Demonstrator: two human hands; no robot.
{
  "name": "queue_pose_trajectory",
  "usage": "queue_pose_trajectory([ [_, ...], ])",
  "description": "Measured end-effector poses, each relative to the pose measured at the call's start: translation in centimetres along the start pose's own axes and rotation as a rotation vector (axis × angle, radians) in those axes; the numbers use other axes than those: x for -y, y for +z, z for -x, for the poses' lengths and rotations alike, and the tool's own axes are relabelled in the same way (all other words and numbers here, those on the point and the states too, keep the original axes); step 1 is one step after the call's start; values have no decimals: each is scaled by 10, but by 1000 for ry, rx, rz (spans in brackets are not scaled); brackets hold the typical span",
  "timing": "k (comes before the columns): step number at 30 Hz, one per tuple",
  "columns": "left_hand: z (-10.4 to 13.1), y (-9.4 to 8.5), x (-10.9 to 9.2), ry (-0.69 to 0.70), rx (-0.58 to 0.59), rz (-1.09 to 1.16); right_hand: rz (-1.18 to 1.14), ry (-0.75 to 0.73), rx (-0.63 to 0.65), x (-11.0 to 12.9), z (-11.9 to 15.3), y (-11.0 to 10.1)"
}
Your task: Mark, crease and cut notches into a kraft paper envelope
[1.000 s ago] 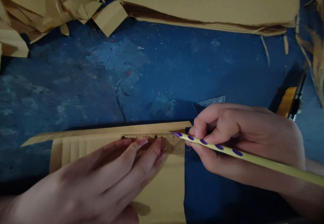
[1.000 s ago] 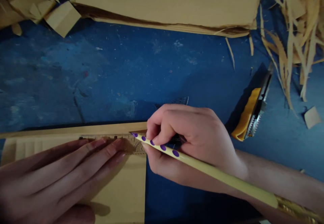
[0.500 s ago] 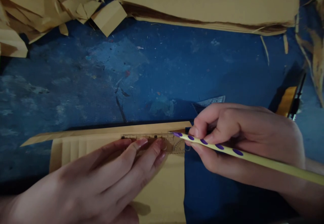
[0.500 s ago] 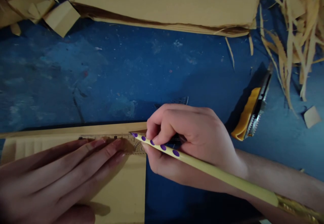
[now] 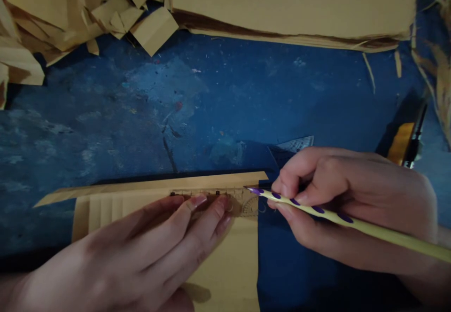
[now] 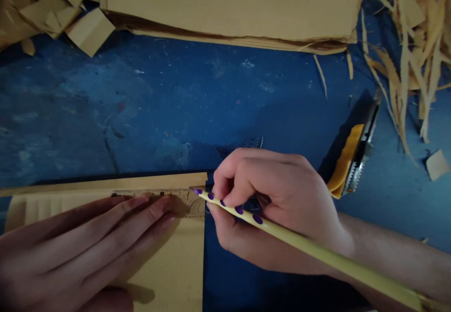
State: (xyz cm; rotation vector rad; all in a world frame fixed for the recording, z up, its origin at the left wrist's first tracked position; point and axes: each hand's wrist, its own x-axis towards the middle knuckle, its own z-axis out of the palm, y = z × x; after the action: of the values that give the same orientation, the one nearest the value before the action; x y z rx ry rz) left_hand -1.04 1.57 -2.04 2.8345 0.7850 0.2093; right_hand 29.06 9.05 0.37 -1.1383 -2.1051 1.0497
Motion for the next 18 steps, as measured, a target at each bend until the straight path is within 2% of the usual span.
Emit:
queue_pose_trajectory([
  [18, -3, -1, 1, -6, 7, -6, -10, 69, 4, 3, 1, 2],
])
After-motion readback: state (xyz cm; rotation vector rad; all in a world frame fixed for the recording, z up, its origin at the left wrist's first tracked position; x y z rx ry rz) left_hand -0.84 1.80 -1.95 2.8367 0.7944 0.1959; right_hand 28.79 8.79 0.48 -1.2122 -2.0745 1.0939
